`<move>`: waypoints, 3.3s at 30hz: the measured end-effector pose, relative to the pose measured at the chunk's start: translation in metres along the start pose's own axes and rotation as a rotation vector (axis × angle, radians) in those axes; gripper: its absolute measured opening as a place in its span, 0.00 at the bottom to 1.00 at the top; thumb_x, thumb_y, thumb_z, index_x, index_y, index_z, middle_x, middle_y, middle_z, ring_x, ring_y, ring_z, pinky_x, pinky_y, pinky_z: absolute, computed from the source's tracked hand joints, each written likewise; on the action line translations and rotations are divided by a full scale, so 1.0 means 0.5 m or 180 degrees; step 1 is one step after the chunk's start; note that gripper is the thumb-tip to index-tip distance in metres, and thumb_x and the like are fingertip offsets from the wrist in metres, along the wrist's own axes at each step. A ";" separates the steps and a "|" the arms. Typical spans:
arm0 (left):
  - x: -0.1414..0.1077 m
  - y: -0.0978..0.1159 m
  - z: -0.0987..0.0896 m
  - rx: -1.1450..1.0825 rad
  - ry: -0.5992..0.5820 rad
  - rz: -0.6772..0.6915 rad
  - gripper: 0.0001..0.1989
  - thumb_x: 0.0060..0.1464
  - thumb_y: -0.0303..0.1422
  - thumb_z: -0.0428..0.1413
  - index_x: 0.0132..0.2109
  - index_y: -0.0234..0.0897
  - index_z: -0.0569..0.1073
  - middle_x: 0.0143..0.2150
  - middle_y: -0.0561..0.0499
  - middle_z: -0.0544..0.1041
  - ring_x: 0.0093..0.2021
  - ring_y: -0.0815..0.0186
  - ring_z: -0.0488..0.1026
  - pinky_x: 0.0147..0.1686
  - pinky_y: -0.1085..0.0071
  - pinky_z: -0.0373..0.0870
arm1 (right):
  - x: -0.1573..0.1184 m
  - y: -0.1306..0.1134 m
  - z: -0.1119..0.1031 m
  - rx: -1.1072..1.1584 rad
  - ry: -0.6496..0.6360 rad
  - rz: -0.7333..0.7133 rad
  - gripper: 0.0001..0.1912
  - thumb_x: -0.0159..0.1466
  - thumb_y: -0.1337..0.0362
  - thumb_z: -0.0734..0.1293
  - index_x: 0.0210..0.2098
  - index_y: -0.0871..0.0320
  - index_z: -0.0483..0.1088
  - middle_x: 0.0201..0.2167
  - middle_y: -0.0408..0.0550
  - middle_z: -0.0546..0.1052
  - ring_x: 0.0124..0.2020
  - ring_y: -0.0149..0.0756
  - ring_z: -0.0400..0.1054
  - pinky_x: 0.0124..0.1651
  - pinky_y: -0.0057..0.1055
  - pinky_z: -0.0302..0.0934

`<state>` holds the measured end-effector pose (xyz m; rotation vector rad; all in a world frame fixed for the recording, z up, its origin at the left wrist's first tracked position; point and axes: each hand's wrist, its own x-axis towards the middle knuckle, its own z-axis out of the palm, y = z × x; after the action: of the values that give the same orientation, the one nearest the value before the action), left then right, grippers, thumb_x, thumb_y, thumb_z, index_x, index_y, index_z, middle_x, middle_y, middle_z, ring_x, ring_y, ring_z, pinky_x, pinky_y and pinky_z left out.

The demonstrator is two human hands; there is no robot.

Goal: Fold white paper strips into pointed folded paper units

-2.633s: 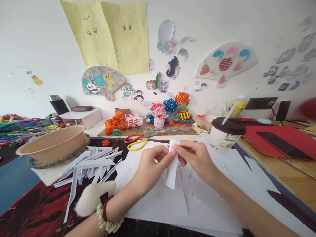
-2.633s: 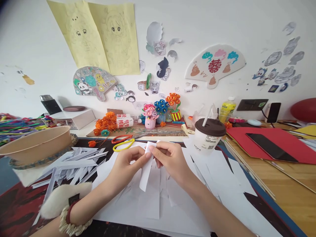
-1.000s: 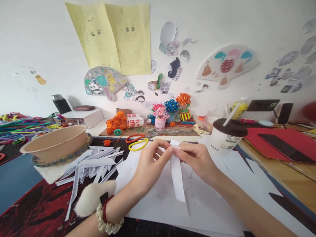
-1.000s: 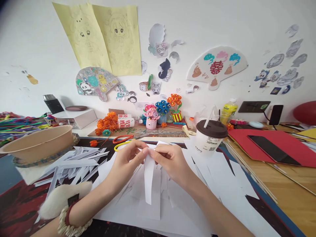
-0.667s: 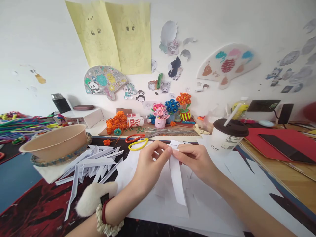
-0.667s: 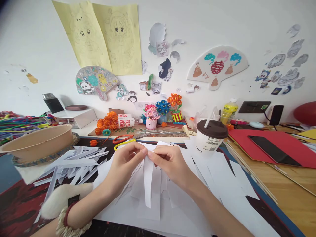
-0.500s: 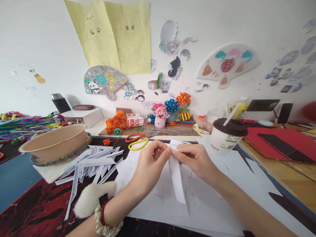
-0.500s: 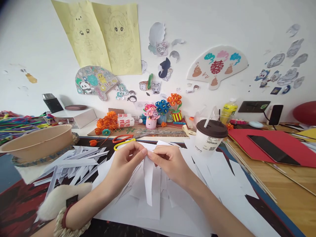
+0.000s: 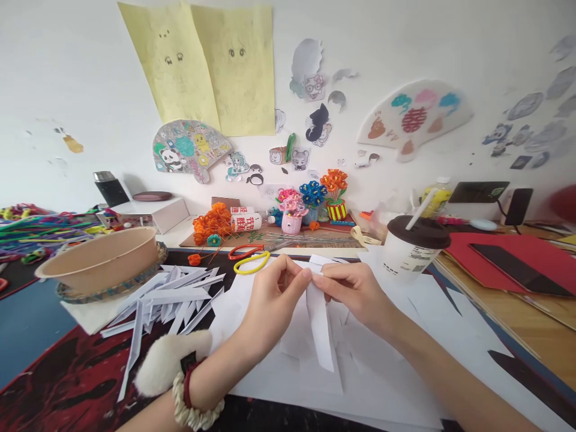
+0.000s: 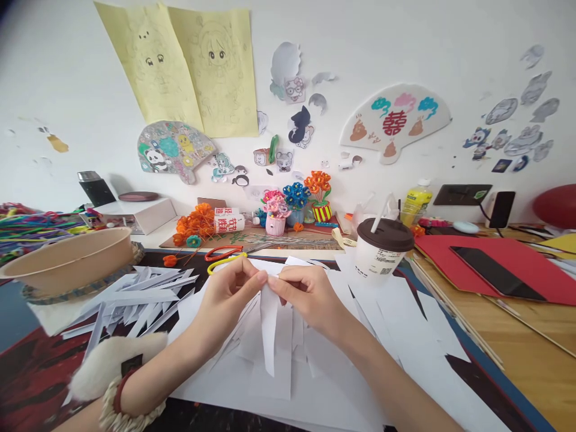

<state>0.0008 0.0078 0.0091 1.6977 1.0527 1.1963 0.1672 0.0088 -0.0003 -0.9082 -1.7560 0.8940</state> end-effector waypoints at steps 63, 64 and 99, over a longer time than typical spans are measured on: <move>-0.003 0.004 0.018 0.0013 -0.0936 -0.0811 0.16 0.55 0.38 0.58 0.23 0.34 0.69 0.21 0.50 0.76 0.28 0.62 0.80 0.25 0.76 0.65 | 0.010 0.014 -0.020 0.0929 0.1474 0.0179 0.23 0.60 0.63 0.69 0.14 0.59 0.57 0.15 0.37 0.54 0.20 0.26 0.45 0.24 0.31 0.38; -0.003 0.005 0.018 0.0012 -0.0946 -0.0786 0.16 0.55 0.37 0.58 0.24 0.34 0.69 0.21 0.50 0.77 0.28 0.62 0.80 0.25 0.76 0.66 | 0.009 0.014 -0.019 0.0936 0.1489 0.0185 0.23 0.60 0.63 0.69 0.14 0.59 0.57 0.15 0.37 0.55 0.19 0.26 0.45 0.24 0.31 0.37; -0.004 0.008 0.021 -0.0196 -0.0480 -0.0220 0.17 0.58 0.38 0.54 0.24 0.34 0.70 0.22 0.55 0.67 0.24 0.72 0.62 0.24 0.76 0.60 | -0.010 0.000 0.019 0.0924 0.0941 0.0216 0.22 0.61 0.58 0.68 0.15 0.59 0.61 0.17 0.39 0.58 0.22 0.28 0.50 0.24 0.30 0.45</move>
<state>0.0111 0.0034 0.0097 1.6627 0.9652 1.0299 0.1595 0.0030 -0.0053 -0.8621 -1.3116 0.9745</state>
